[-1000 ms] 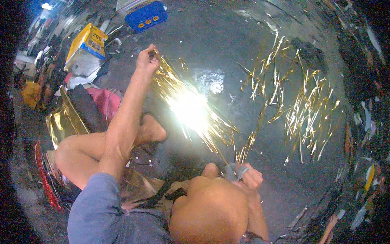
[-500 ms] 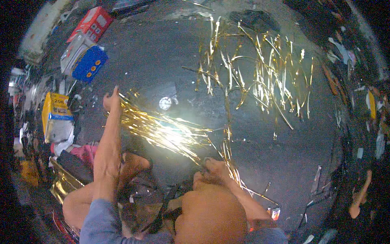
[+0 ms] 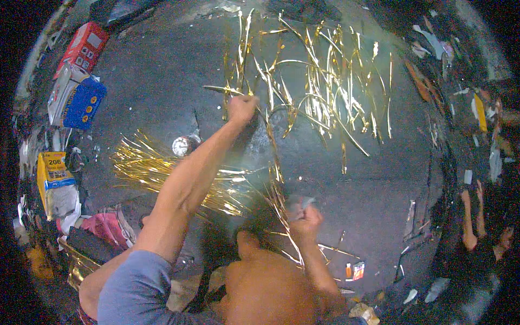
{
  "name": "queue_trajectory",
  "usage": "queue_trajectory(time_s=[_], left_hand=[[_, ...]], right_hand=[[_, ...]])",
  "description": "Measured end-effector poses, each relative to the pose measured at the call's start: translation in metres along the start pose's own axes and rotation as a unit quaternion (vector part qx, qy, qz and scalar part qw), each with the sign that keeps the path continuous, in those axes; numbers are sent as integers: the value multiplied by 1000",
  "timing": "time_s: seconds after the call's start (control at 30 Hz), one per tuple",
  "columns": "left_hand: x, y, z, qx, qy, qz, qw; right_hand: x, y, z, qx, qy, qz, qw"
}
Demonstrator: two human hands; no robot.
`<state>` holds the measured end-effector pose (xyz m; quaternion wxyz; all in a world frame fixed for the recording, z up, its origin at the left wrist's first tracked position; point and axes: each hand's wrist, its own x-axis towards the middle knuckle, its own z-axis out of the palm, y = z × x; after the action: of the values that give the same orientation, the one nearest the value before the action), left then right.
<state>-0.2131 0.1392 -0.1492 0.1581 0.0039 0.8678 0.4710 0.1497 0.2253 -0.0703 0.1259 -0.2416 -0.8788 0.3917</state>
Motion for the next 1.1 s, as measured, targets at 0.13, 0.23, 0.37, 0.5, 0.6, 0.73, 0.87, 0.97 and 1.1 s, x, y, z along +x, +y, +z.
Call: queue_trajectory(time_s=[0.13, 0.23, 0.37, 0.5, 0.6, 0.73, 0.87, 0.97, 1.1], left_hand=[[-96, 70, -29, -163, 45, 100, 981], [-209, 124, -40, -311, -136, 114, 934], [-297, 155, -31, -496, -267, 166, 810], [-294, 161, -36, -579, -245, 80, 773], [-283, 145, -46, -525, -194, -25, 828], [-284, 93, -34, -464, -102, -100, 874], [-284, 45, -29, -469, -57, -142, 870], [-291, 24, -25, -447, -75, -145, 880], [-297, 29, -45, -355, -43, -63, 932]], right_hand=[[39, -48, -34, 119, 198, 40, 972], [73, -90, -64, 259, 215, 14, 942], [60, -97, -92, 375, 145, -9, 916], [12, -98, -111, 247, 184, 132, 942], [-6, -63, -129, 69, 177, 7, 982], [-26, -47, -148, -3, 102, 90, 991], [-23, -8, -155, -120, -35, 218, 968], [-9, 17, -120, -244, -36, 29, 969], [26, -48, -41, 38, -150, -95, 983]])
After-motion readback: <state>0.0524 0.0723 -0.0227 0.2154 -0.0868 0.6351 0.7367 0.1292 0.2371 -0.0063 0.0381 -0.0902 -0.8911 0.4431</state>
